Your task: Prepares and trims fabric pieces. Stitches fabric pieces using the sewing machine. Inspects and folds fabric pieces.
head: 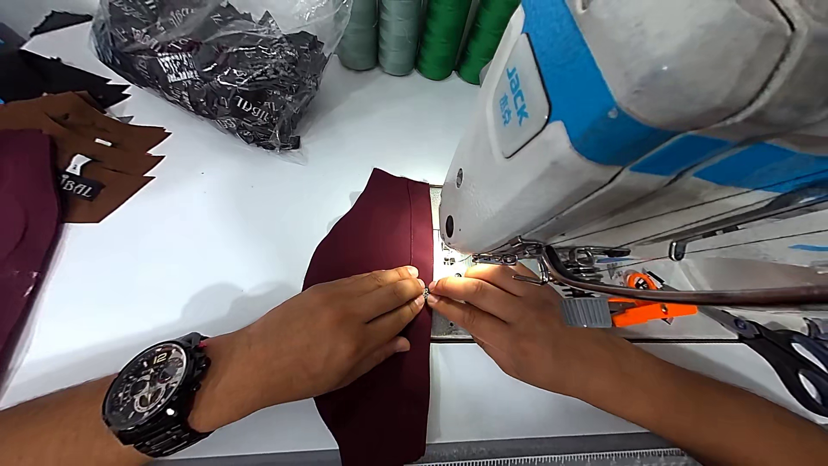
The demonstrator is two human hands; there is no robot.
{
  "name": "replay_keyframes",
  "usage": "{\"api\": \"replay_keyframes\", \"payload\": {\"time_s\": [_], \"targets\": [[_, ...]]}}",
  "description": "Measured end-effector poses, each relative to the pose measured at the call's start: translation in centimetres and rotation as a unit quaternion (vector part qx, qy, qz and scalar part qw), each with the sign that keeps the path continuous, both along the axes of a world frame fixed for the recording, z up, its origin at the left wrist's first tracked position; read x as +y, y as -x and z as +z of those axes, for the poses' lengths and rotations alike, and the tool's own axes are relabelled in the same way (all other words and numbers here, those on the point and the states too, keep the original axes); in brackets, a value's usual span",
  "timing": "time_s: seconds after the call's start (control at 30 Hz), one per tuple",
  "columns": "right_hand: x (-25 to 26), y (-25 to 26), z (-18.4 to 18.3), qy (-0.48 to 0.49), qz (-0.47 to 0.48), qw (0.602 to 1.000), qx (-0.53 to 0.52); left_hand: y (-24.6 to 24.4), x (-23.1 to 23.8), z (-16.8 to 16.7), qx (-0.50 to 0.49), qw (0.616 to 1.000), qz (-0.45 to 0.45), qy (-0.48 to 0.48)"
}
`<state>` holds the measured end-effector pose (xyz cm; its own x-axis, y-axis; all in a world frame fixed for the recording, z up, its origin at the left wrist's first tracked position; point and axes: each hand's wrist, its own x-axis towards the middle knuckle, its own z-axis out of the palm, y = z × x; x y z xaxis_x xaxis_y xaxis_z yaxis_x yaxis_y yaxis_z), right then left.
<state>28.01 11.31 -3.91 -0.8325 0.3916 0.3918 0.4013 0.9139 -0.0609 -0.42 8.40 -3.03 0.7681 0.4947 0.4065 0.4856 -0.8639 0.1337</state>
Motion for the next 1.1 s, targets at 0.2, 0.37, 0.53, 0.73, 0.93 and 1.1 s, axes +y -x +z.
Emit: {"api": "replay_keyframes", "payload": {"time_s": [0.2, 0.37, 0.53, 0.73, 0.93, 1.1], "targets": [[-0.3, 0.0, -0.4, -0.016, -0.011, 1.0, -0.007, 1.0, -0.1, -0.1, 0.03, 0.999, 0.003, 0.01], [-0.3, -0.2, -0.5, -0.003, -0.025, 1.0, -0.013, 0.7, -0.1, -0.1, 0.032, 0.999, 0.024, 0.004], [0.5, -2.2, 0.6, 0.033, -0.069, 0.997, -0.022, -0.2, 1.6, 0.0, 0.029, 0.999, 0.036, -0.002], [1.0, -3.1, 0.6, 0.027, -0.11, 0.99, -0.078, -1.7, 2.3, 0.2, 0.036, 0.999, 0.039, -0.003], [1.4, -2.9, 0.2, 0.05, -0.086, 0.993, -0.066, -2.4, 2.5, 0.0, 0.041, 0.998, 0.037, -0.002], [1.5, -2.7, 0.1, 0.064, -0.088, 0.991, -0.085, -2.7, 2.4, -0.1, 0.035, 0.999, 0.039, 0.001]]}}
